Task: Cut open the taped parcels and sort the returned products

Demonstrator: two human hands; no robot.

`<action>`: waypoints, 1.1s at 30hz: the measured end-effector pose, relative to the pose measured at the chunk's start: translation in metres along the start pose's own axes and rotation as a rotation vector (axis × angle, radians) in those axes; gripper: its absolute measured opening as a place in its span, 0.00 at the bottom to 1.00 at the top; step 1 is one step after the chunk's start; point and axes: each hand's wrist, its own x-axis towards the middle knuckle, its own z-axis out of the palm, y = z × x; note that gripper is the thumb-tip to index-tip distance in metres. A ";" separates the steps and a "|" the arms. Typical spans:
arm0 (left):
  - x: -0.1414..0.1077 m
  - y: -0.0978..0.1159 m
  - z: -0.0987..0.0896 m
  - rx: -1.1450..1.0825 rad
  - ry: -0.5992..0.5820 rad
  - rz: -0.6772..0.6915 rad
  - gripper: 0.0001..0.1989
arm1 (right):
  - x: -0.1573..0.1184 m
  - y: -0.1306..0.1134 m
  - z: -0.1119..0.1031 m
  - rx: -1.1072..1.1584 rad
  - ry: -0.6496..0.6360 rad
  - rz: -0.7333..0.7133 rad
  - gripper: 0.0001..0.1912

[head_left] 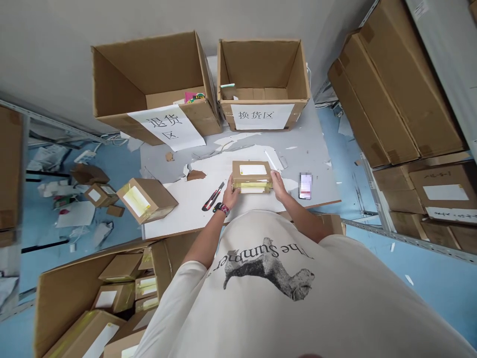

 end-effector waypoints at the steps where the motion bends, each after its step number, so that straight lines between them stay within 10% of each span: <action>1: -0.002 -0.002 0.001 -0.019 0.006 0.008 0.48 | -0.003 0.001 0.002 -0.004 0.006 0.047 0.38; 9: -0.040 -0.043 -0.004 -0.310 -0.099 -0.276 0.42 | -0.049 -0.002 0.003 0.087 -0.171 0.237 0.45; 17: -0.027 -0.035 0.004 -0.296 -0.061 -0.542 0.36 | -0.058 -0.029 -0.015 0.199 -0.364 0.658 0.46; 25: -0.011 -0.036 0.011 -0.328 -0.016 -0.426 0.32 | -0.046 -0.022 -0.011 0.297 -0.281 0.538 0.30; 33: -0.010 -0.046 0.010 -0.265 -0.024 0.031 0.44 | -0.032 0.001 -0.001 0.381 -0.212 0.142 0.51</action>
